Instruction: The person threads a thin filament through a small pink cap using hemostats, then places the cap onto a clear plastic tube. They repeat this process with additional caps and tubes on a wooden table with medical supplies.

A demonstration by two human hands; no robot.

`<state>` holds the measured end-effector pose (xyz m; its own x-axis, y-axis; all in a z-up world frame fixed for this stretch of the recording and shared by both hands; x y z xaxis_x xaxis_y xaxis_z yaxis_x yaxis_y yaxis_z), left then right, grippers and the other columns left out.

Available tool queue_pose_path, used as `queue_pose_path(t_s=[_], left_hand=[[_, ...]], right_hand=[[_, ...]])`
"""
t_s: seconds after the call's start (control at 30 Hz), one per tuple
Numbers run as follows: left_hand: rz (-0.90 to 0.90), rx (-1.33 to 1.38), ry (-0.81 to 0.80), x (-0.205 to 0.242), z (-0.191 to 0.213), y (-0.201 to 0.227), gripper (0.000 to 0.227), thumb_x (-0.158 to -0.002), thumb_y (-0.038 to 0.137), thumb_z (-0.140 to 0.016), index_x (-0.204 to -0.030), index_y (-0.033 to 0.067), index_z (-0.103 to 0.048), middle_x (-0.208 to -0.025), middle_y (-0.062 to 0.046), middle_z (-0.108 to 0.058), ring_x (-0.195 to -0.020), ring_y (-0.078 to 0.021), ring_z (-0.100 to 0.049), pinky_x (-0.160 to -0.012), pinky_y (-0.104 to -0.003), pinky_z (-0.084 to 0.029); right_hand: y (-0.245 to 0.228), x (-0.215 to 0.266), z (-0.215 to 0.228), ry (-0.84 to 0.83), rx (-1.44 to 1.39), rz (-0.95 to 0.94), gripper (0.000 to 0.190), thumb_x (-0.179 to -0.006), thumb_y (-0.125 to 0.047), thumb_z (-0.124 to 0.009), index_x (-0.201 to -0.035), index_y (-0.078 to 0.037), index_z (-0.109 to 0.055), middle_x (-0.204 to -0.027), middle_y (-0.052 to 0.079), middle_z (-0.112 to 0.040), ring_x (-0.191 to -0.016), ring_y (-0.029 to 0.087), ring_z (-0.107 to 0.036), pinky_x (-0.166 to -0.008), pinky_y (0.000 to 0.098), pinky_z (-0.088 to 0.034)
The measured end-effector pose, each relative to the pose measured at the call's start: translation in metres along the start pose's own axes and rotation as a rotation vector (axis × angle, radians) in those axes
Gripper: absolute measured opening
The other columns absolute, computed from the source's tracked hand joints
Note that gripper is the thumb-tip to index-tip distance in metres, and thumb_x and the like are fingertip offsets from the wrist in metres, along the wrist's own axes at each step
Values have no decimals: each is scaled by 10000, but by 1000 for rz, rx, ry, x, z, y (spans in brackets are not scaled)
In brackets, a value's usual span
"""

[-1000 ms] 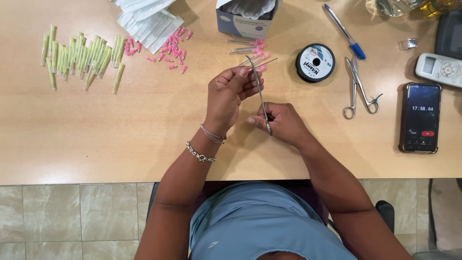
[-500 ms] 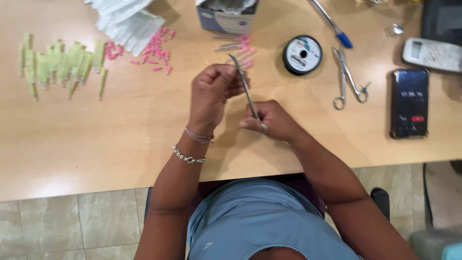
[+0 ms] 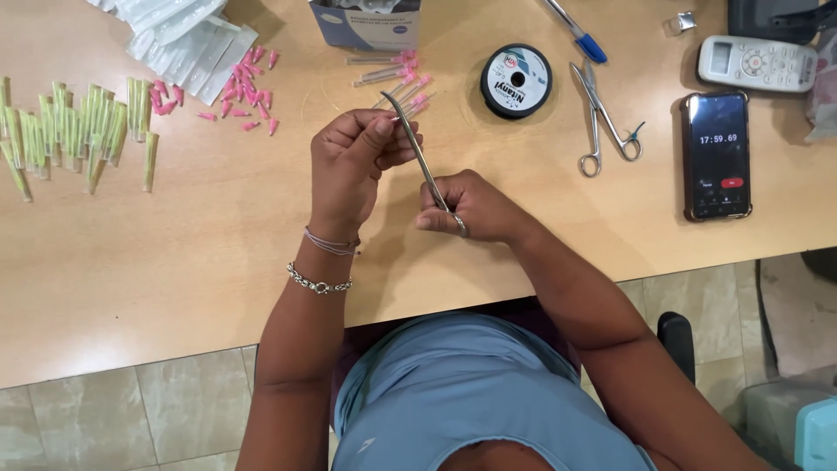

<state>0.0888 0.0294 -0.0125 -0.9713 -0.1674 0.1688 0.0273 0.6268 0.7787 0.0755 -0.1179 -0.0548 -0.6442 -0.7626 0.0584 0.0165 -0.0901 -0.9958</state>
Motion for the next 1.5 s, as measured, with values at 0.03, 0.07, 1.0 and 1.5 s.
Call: queue_pose_path(t_s=[0.03,0.07,1.0,1.5], left_hand=[[1,-2,-4,-2,3,-3,122,-984,74,-684,-1029,-39,-691,-863,-186,-769,-799,-274,-803,-735,-410,-710],[16,35,-20,-4,5,-9,117,-989,77,-677,-1031,-32,-685,-870,-188,-768,-800,-281,-801,-734,-413,-708],[36,233,-172,1,-11,-8,190,-981,178,-703,-1082,18,-708,-1035,-167,-767,-907,-242,-753,-844,-368,-668],[199,286,-218,2,-22,-78,240,-987,269,-737,-1086,52,-707,-892,-99,-760,-783,-183,-775,-702,-304,-677]], right_hand=[[0,-1,2,4,0,1,289,-889,-244,-852,-718,-125,-651,-532,-21,-568,-544,79,-494,-544,228,-442],[0,-1,0,-27,-34,-6,283,-898,-242,-843,-721,-123,-656,-528,-26,-553,-545,77,-482,-543,223,-431],[-40,103,86,74,999,-682,770,-717,-295,-818,-1432,-213,-545,-1433,87,-498,-1396,285,-432,-1085,430,-403],[-80,24,43,695,114,383,289,-971,-103,-782,-1228,18,-729,-1191,153,-675,-1065,186,-648,-911,306,-559]])
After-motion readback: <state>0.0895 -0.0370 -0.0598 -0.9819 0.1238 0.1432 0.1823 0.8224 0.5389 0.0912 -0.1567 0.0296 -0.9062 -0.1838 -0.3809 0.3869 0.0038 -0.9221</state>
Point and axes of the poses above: each hand's wrist, its own x-axis away from the middle knuckle, its own z-axis out of the back of the hand, y = z × x, the point moved 9 cm from there along -x, towards the middle knuckle
